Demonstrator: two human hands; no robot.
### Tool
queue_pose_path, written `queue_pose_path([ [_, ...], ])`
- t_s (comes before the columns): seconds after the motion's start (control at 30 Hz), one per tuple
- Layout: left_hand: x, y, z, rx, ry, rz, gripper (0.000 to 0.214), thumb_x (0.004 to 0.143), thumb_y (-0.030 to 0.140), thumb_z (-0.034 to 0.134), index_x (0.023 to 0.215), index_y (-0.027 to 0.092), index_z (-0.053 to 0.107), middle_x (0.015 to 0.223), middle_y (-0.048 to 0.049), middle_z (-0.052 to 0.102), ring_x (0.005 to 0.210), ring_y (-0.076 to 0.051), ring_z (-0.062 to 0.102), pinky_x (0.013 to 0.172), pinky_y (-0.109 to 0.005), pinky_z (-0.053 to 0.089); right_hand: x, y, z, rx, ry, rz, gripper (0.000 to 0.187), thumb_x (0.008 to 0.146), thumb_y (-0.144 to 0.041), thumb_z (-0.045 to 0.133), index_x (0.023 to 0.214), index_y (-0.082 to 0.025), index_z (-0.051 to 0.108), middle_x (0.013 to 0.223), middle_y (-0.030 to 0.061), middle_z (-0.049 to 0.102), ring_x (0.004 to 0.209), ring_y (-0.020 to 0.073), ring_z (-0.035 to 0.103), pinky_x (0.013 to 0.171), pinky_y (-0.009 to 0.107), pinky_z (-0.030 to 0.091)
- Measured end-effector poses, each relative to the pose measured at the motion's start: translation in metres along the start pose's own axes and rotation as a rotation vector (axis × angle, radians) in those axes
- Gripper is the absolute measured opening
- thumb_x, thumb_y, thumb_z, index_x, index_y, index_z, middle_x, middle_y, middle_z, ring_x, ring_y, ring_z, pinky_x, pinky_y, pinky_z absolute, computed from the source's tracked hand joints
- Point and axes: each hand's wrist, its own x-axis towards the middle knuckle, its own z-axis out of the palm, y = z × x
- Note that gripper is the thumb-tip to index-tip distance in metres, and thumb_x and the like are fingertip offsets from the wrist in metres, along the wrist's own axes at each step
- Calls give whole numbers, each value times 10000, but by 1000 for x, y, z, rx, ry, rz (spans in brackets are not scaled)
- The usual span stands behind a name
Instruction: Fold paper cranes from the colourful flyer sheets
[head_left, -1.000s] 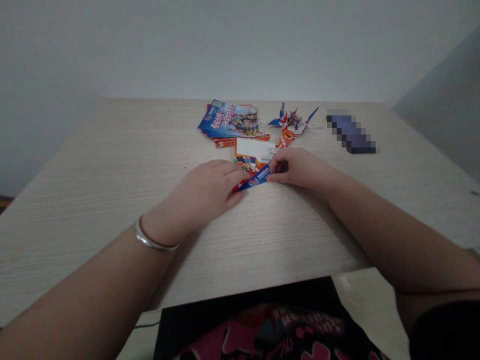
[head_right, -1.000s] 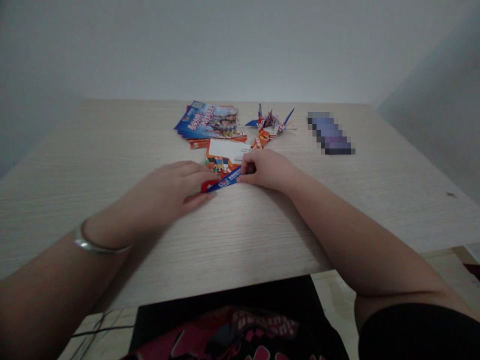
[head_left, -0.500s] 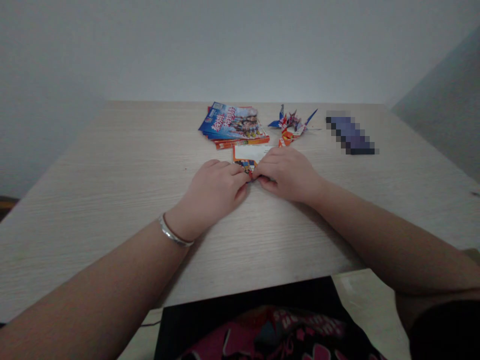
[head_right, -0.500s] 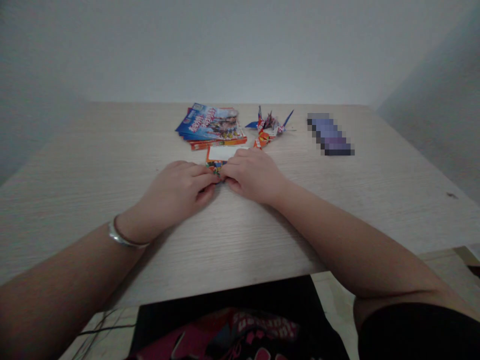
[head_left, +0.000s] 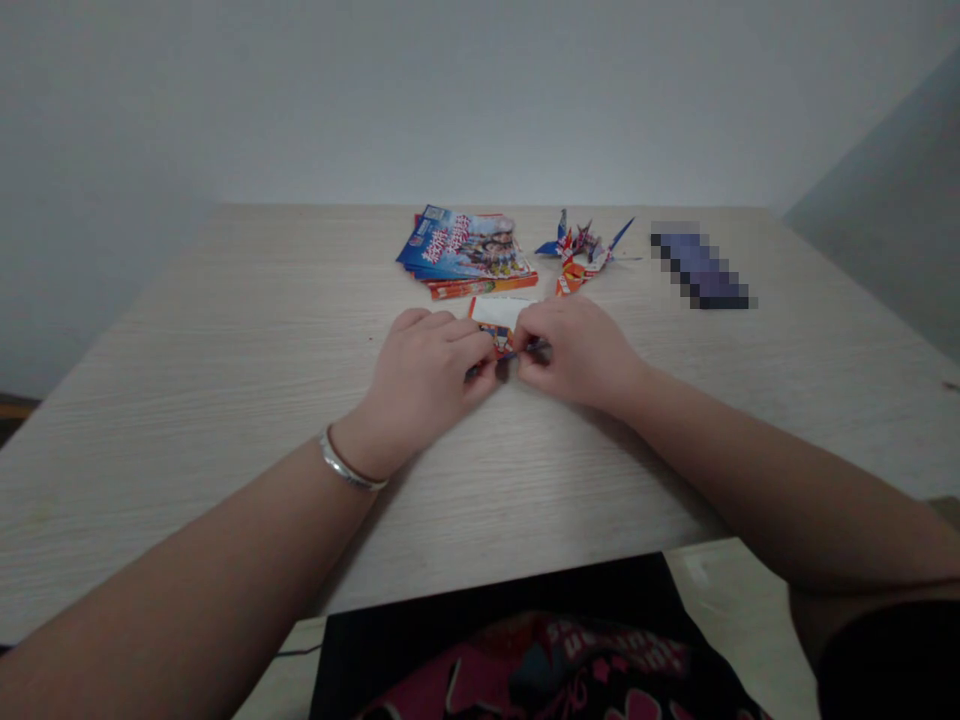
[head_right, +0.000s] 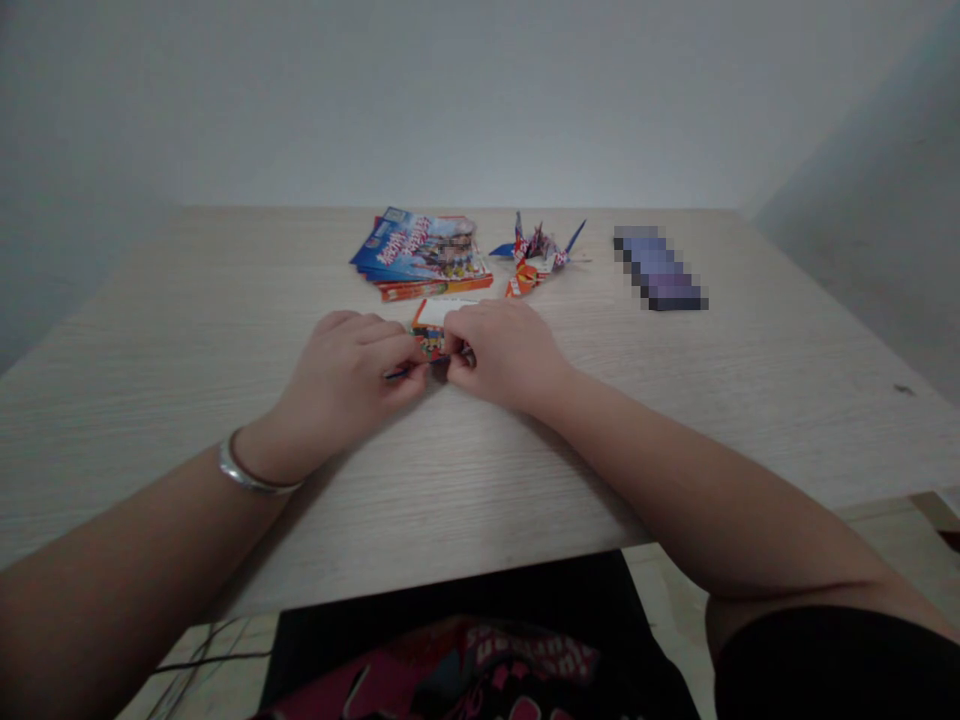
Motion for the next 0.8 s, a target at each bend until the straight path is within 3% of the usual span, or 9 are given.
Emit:
queue_pose_path([
  [0.3,-1,-6,-11,9,-32,24,267,944,249,508,720,213,650,733,-58,679,741,-226,594,701,-386,390,-8,22,-8,21,-3,108,62,761,-200,641,795,-215,691,825,37,743,750,200,620,669,320,375],
  [0.5,-1,-8,-13,-17,-35,4,246,914,229,535,689,210,632,695,-46,641,670,-198,549,650,-355,360,-13,35,-15,60,-6,139,69,743,-183,645,788,-216,685,866,44,757,810,223,655,729,332,427],
  [0.63,-2,-9,-14,-41,-14,11,218,887,198,535,684,200,614,695,-41,624,631,-178,514,614,-336,326,-16,48,-19,103,40,142,37,745,-196,645,763,-216,670,846,48,754,828,232,674,788,352,462],
  [0.8,-2,-10,-12,-81,-18,-26,200,860,176,523,672,195,590,679,-38,600,628,-172,501,608,-326,331,-18,70,-19,98,86,188,33,748,-233,627,767,-219,651,825,60,752,775,236,666,750,373,476],
])
